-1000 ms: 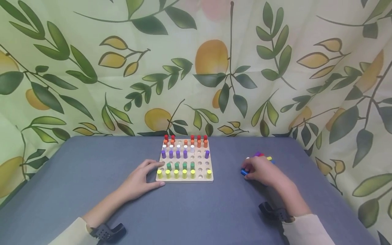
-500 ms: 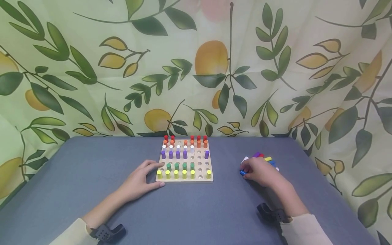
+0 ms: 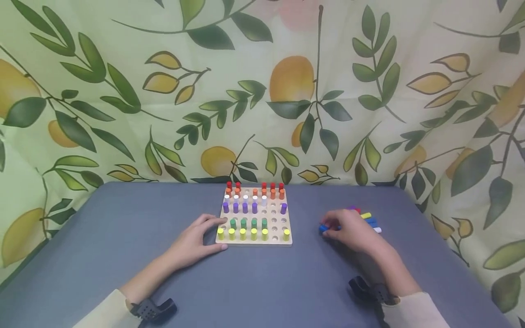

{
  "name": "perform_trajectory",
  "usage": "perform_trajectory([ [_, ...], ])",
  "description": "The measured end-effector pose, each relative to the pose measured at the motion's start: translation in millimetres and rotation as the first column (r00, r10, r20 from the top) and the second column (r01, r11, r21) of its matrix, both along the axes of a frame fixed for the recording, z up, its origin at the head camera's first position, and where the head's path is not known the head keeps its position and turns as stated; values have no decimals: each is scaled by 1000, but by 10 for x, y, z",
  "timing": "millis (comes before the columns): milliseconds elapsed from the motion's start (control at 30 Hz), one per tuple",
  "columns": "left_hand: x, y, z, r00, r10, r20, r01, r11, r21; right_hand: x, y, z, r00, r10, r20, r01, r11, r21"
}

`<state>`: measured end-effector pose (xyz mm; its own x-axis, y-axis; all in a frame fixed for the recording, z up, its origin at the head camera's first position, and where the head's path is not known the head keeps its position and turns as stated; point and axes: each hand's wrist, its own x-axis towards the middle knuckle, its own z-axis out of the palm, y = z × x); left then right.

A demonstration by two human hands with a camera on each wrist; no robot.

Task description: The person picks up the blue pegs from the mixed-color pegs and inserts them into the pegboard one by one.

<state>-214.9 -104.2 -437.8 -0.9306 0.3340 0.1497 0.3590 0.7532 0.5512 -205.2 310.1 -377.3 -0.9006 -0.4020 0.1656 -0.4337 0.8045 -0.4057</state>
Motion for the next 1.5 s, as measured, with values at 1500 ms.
perform_trajectory([
  [1500, -44, -24, -22, 1000, -15, -20, 15, 1000, -24, -304, -861, -541, 990, -138, 16, 115, 754, -647],
])
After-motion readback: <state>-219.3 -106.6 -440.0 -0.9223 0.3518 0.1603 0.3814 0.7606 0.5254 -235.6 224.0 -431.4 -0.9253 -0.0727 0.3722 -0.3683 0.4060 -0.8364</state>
